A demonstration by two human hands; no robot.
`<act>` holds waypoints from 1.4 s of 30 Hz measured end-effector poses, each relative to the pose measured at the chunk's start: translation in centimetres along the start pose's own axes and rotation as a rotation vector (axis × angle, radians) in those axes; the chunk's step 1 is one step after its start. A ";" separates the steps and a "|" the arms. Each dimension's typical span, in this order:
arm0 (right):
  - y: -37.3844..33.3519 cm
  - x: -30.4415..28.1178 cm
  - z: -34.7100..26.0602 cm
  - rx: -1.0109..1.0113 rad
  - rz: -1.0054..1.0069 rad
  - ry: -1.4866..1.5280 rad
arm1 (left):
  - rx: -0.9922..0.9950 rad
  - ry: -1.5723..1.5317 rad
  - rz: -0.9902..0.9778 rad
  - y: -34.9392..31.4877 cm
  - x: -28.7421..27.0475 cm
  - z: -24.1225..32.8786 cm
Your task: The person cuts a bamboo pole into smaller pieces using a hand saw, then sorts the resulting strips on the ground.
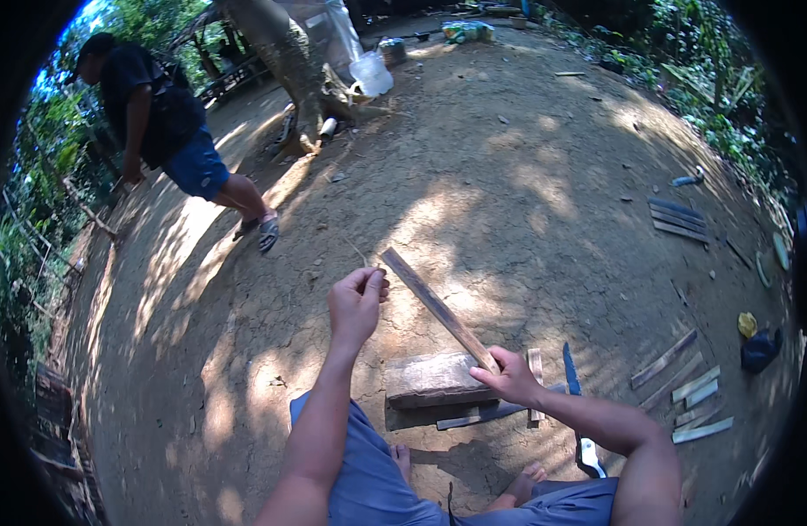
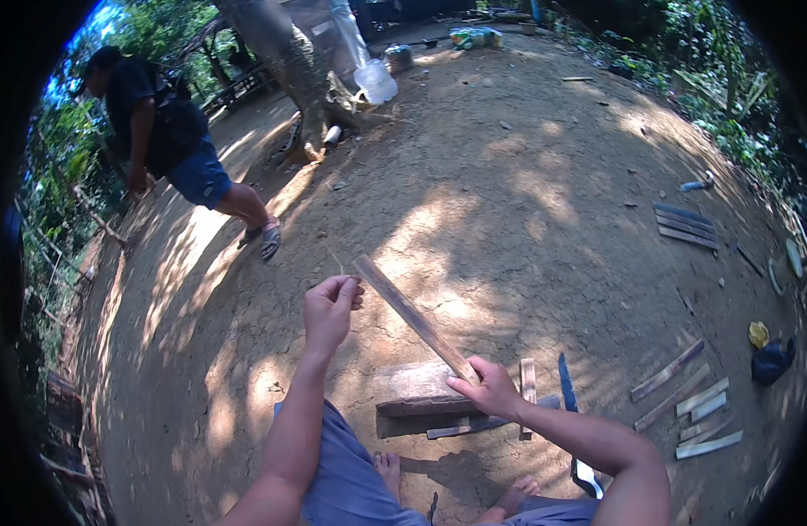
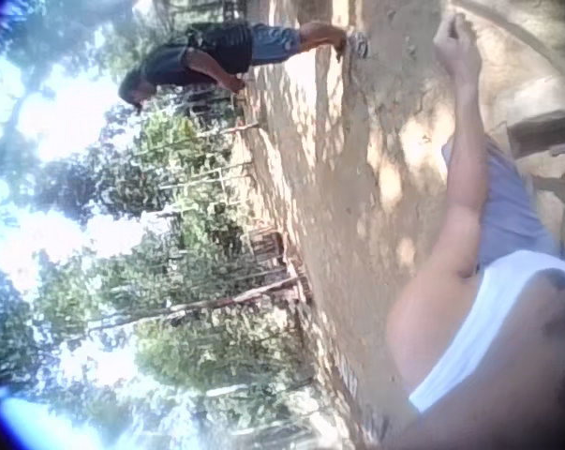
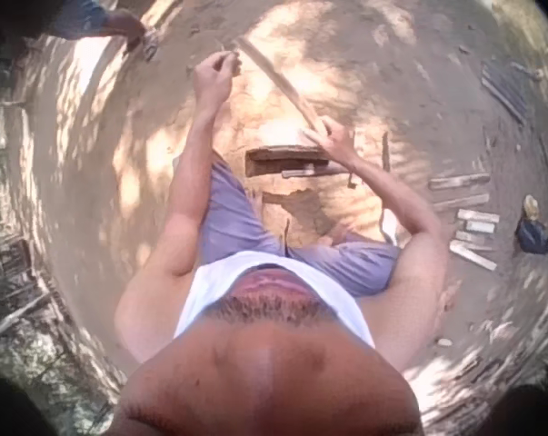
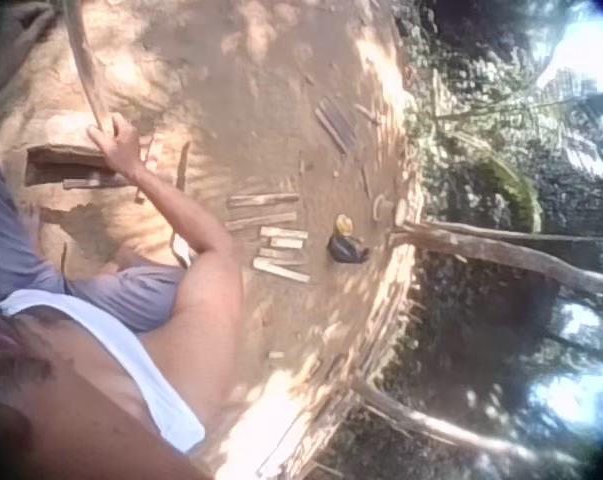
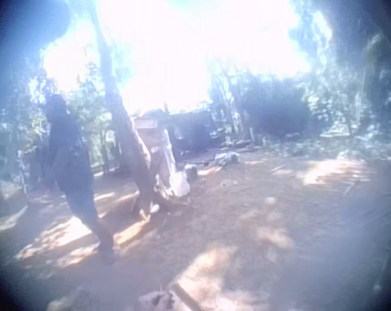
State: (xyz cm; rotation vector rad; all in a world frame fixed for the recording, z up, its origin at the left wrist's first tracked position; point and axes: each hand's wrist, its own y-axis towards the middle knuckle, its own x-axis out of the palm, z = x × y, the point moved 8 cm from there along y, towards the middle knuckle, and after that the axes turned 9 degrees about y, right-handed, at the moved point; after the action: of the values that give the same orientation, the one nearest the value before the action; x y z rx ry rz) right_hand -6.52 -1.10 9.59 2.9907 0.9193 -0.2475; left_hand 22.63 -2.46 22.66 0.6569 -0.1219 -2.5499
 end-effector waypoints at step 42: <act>-25.1 -27.7 21.9 0.479 1.338 0.358 | 0.160 1.052 -0.940 -10.0 24.3 -4.6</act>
State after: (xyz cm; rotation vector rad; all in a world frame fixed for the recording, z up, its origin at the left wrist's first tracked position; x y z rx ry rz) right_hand -46.38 3.16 -6.80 3.2750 -1.3863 0.1241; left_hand 1.93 -5.52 6.09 2.4541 0.4461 -2.5484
